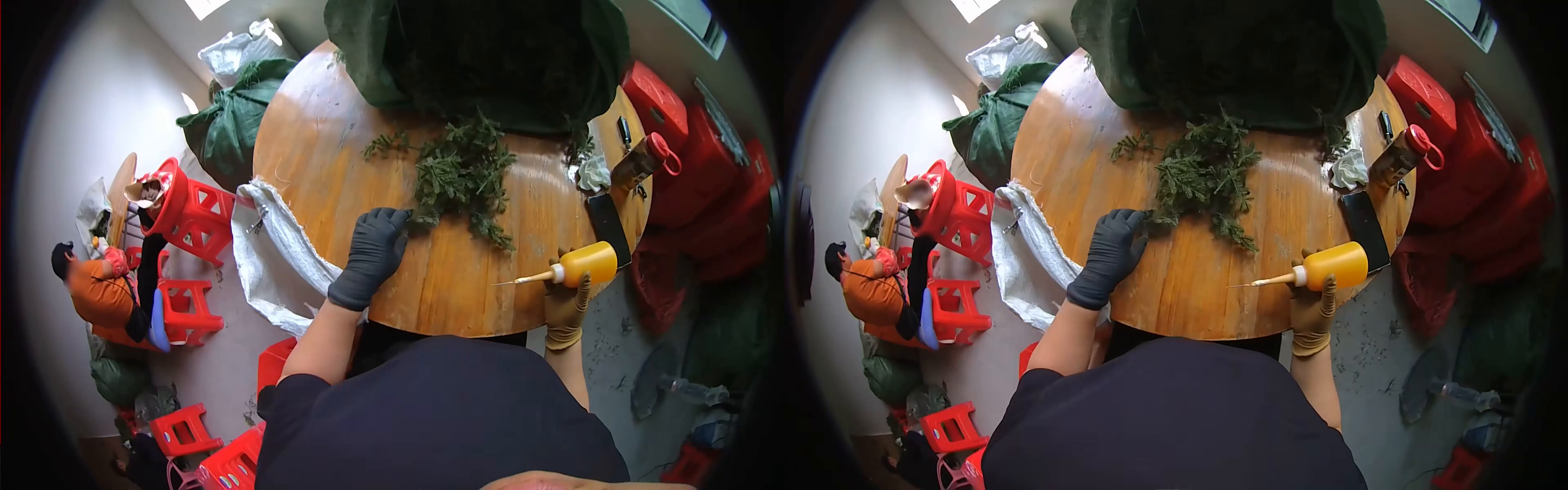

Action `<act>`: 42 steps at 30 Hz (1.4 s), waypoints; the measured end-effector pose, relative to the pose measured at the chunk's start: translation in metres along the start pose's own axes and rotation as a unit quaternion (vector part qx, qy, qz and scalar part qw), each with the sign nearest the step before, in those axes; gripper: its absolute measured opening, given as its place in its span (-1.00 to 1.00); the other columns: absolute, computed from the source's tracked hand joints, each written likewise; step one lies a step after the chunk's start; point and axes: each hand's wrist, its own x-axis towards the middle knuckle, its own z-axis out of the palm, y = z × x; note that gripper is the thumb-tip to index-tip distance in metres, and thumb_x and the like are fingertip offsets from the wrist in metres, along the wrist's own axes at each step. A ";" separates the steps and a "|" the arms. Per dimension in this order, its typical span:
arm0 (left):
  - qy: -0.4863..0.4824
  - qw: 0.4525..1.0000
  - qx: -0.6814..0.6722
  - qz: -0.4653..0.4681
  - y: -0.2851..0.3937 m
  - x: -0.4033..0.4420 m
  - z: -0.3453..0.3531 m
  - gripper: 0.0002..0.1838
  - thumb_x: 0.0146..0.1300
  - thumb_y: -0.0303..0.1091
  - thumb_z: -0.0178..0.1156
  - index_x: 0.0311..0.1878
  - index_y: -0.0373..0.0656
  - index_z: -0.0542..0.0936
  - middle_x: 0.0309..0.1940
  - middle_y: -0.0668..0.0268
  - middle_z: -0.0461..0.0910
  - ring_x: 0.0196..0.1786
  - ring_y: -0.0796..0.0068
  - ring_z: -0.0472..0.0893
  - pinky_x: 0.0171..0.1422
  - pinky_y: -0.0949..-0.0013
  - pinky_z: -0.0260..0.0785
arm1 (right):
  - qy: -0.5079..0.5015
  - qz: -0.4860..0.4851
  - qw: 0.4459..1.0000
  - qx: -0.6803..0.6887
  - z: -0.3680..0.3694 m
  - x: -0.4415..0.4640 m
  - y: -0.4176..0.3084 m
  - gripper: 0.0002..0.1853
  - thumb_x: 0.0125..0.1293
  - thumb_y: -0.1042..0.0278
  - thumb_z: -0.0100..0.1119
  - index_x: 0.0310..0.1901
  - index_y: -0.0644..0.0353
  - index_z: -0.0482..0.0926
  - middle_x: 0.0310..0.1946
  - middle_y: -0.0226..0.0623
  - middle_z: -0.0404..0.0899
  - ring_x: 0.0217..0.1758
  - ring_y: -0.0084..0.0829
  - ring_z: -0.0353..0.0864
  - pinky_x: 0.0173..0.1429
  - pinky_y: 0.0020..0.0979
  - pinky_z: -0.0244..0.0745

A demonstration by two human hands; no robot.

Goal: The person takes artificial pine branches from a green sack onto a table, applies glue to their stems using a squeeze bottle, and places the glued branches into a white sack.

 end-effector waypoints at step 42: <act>0.101 0.969 -0.207 0.084 0.000 -0.097 0.018 -0.68 0.04 -0.54 0.43 -0.10 -0.07 0.66 0.11 0.26 0.62 0.26 0.09 0.52 0.30 0.13 0.35 | -0.019 0.015 0.997 -0.067 -0.005 0.010 -0.002 -0.32 0.36 0.01 0.32 0.35 0.21 0.30 0.24 -0.03 0.47 0.25 -0.12 0.56 0.25 -0.16 0.61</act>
